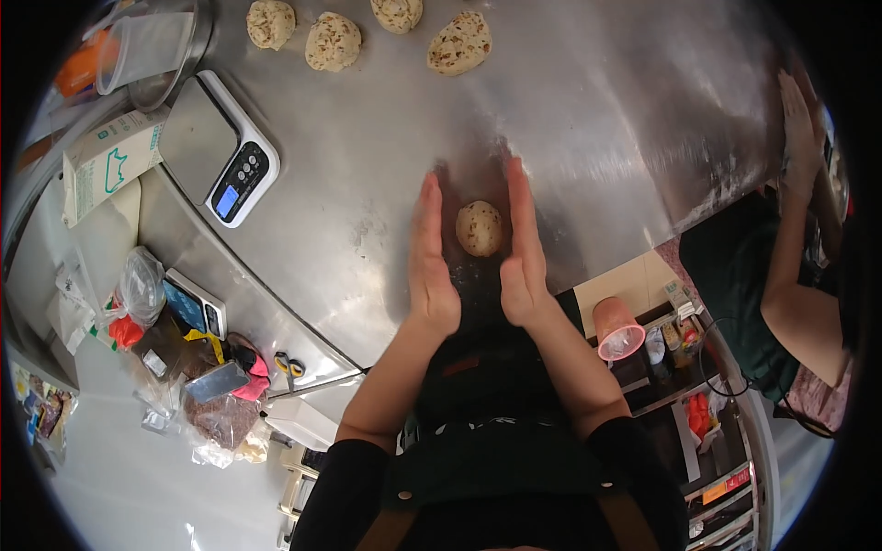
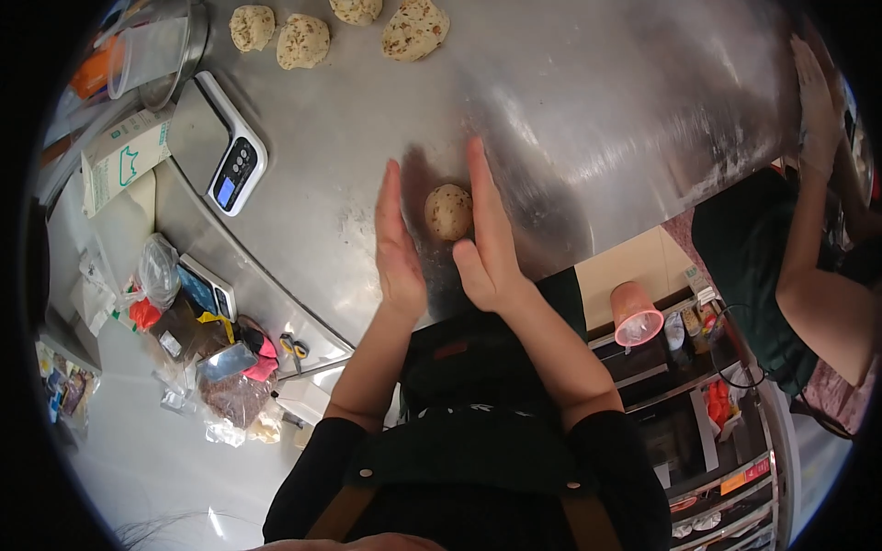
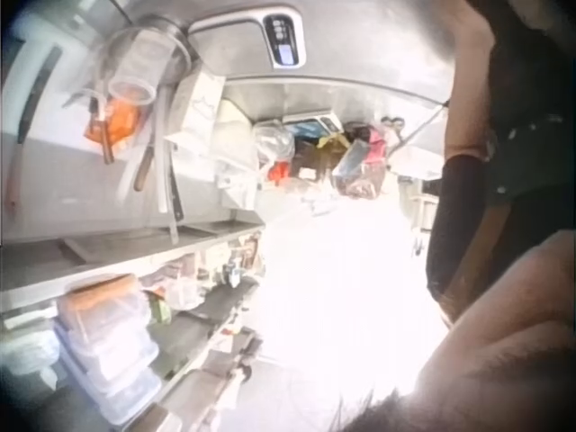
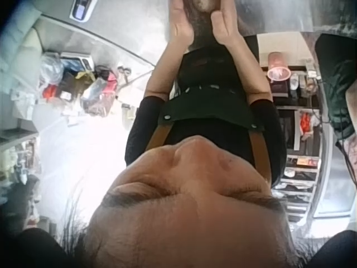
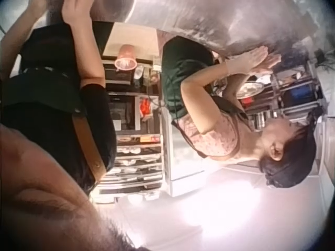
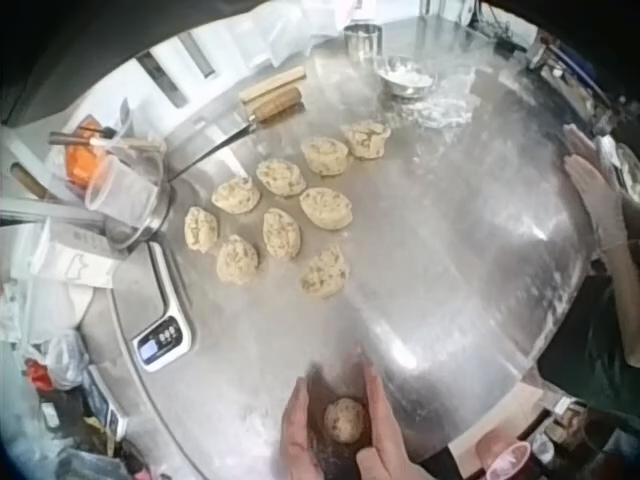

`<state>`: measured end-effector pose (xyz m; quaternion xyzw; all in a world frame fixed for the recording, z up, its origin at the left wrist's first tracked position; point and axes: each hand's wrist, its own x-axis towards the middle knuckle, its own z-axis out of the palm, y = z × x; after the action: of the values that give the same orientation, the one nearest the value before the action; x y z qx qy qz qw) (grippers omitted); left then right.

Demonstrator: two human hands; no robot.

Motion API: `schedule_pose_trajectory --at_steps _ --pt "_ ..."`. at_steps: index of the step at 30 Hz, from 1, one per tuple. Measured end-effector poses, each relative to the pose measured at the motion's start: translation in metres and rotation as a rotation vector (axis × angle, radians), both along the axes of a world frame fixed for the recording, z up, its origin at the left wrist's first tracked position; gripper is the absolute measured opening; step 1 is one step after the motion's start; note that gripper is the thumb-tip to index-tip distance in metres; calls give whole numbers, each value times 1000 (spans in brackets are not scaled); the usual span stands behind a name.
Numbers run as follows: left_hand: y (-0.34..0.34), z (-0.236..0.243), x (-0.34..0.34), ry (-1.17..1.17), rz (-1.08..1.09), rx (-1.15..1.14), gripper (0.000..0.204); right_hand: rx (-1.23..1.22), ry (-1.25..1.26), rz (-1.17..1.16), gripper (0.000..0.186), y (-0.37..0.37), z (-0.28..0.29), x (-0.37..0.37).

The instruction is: Manually shaping and rolling small portions of dough into round buns on a metal work table.

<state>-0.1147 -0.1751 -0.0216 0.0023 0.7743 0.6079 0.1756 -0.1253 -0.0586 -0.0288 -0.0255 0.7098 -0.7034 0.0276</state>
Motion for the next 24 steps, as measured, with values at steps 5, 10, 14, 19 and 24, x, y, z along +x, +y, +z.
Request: schedule_pose_trajectory --at_steps 5,10,14,19,24 --pt "4 12 -6 -67 2 2 71 -44 -17 20 80 -3 2 -21" --pt "9 16 -5 -35 -49 -96 73 -41 29 -20 77 0 4 12" --pt "5 -12 9 296 -26 -36 65 -46 -33 59 80 -3 3 -20" --pt "8 3 9 127 -42 -74 67 -84 -16 32 78 3 4 13" --pt "9 -5 19 133 39 -65 68 -45 -29 64 78 3 -1 -11"
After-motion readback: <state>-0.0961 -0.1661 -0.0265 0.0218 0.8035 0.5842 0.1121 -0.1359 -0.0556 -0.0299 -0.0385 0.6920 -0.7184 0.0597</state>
